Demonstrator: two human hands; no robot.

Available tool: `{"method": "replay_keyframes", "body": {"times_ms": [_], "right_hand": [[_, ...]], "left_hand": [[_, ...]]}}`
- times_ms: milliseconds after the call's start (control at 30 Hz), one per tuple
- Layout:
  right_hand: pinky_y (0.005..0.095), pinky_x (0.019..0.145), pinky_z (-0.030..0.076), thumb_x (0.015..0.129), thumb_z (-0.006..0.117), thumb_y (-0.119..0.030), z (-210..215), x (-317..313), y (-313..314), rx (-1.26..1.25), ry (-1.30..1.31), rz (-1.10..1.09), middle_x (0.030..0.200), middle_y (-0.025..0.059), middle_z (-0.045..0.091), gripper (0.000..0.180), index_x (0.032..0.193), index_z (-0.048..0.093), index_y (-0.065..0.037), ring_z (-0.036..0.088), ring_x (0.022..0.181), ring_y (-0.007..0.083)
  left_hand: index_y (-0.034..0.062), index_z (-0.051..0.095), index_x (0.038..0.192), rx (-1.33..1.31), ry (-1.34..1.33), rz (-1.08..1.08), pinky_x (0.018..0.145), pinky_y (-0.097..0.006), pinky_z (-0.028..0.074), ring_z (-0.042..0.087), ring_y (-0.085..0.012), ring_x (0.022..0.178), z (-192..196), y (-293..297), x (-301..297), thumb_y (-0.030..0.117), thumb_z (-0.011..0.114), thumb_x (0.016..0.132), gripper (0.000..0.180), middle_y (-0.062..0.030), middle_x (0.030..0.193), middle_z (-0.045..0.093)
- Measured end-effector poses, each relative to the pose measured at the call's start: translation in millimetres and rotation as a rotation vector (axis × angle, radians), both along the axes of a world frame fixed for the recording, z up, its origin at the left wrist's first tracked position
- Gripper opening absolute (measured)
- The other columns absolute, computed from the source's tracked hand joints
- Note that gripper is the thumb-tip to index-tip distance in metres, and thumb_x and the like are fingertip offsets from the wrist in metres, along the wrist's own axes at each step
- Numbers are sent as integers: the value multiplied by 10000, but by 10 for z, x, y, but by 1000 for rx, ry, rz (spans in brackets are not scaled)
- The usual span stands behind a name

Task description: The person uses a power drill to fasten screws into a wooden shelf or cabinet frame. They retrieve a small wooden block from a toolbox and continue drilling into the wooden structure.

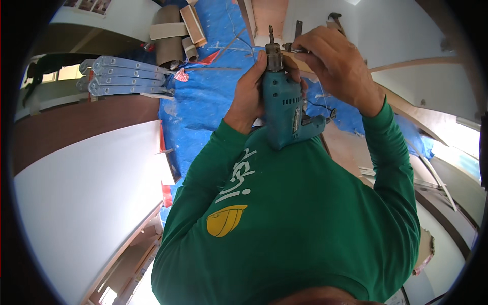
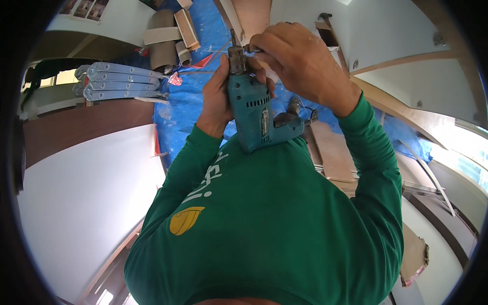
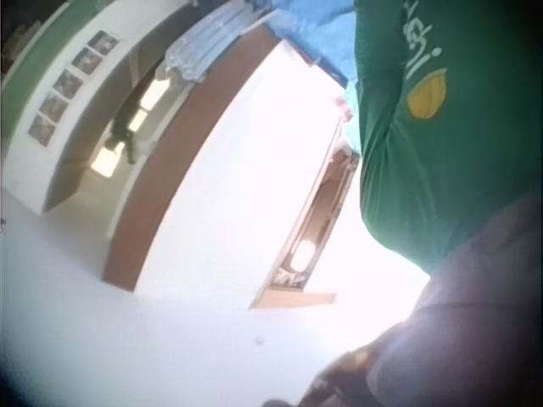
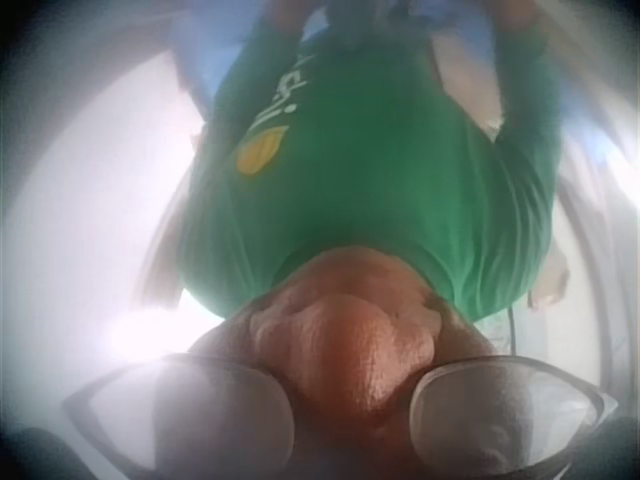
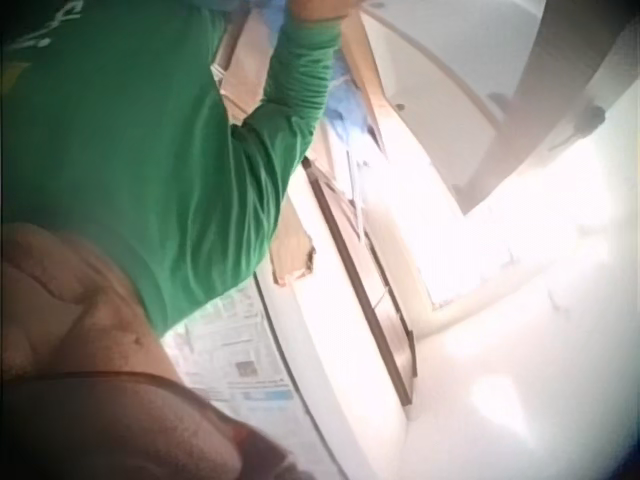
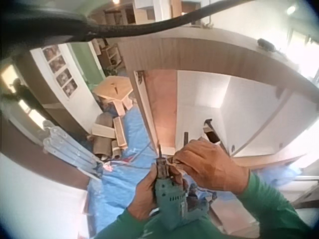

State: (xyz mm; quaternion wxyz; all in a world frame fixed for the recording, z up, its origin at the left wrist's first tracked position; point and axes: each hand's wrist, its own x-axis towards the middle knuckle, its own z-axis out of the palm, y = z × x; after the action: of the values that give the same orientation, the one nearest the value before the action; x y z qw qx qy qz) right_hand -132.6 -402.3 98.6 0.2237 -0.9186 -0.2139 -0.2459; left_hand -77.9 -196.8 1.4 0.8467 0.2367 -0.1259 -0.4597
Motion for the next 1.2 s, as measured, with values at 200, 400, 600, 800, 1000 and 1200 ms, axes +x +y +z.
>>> {"method": "replay_keyframes", "body": {"times_ms": [200, 400, 600, 800, 1000, 1200], "right_hand": [[392, 786, 499, 835, 784, -17, 118, -102, 5, -190, 20, 46, 913, 41, 679, 371, 1171, 638, -75, 658, 870, 241], [390, 789, 486, 794, 784, -35, 279, -160, -34, -281, 20, 62, 886, 15, 632, 395, 1158, 643, -98, 616, 882, 233], [394, 875, 519, 848, 743, -144, 555, -212, -154, -550, 0, 199, 880, -22, 604, 277, 1115, 669, -154, 604, 955, 201], [395, 988, 550, 873, 721, -195, 712, -187, -288, -625, 15, 341, 906, -28, 599, 247, 1114, 675, -161, 622, 1016, 188], [371, 889, 578, 866, 723, -223, 732, -198, -346, -711, -21, 346, 925, -12, 577, 280, 1134, 668, -165, 635, 956, 199], [354, 748, 543, 875, 724, -209, 831, -131, -466, -786, 12, 480, 875, -5, 523, 426, 1292, 642, -187, 600, 817, 187]], "left_hand": [[-5, 638, 1280, 37, -31, -9, 902, -457, 618, 746, -350, 1015, 37, -23, -38, 577, 349, 1154, 662, -152, 1048, 722], [-1, 653, 1271, 100, -146, -40, 903, -419, 616, 749, -312, 997, 131, -122, -96, 556, 326, 1168, 654, -147, 1051, 722], [-16, 679, 1202, 165, -251, -95, 892, -392, 624, 756, -279, 981, 167, -174, -157, 539, 329, 1175, 658, -168, 1026, 743], [-22, 693, 1187, 222, -277, -114, 885, -374, 621, 755, -260, 962, 332, -168, -190, 504, 334, 1186, 637, -165, 1014, 753], [-11, 707, 1161, 268, -339, -131, 860, -340, 614, 742, -209, 923, 366, -235, -186, 519, 355, 1184, 637, -140, 996, 759], [45, 688, 1129, 327, -341, -159, 714, -308, 570, 669, -135, 804, 463, -247, -266, 631, 367, 1152, 668, -54, 923, 695]]}}
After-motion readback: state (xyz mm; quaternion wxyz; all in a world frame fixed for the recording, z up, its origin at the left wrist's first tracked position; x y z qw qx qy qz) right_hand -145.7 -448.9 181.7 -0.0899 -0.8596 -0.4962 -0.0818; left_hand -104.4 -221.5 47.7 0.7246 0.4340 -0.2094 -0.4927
